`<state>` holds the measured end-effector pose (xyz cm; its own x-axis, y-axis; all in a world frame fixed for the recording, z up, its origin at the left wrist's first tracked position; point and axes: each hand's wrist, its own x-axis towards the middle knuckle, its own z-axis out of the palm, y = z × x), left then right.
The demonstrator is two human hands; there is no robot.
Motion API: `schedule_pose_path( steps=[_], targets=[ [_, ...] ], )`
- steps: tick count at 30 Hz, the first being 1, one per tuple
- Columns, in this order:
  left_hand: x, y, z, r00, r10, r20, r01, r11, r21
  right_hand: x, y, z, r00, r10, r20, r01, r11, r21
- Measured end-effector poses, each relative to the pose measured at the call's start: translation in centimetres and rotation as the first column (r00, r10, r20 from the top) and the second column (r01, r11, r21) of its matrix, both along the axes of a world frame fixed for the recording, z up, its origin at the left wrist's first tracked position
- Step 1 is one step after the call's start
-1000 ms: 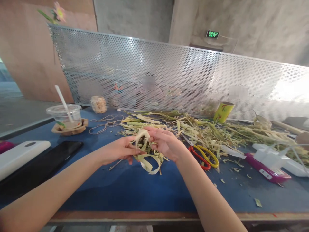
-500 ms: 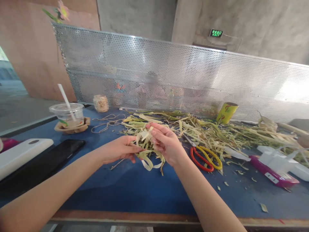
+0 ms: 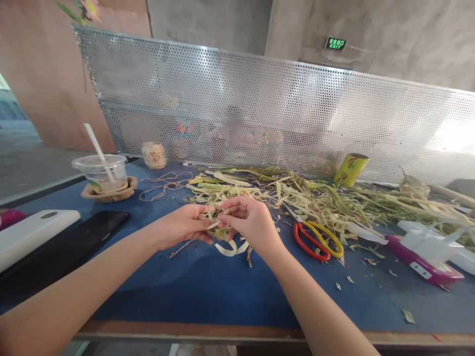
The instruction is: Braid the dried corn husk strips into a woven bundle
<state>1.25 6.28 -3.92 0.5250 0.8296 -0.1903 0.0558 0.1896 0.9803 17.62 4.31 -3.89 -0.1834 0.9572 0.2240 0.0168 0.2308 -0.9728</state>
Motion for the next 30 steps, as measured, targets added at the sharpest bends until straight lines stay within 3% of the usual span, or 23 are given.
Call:
schedule_pose_path(
  steps=[9, 30],
  targets=[
    [-0.03, -0.23, 0.16, 0.993, 0.086, -0.081, -0.078, 0.993, 0.092, -0.03, -0.31, 0.80, 0.997, -0.036, 0.063, 0.042, 0.995, -0.093],
    [-0.20, -0.03, -0.25, 0.980, 0.101, -0.170, -0.060, 0.972, 0.229, -0.37, -0.40, 0.00, 0.974, -0.096, 0.203, 0.109, 0.993, -0.054]
  ],
)
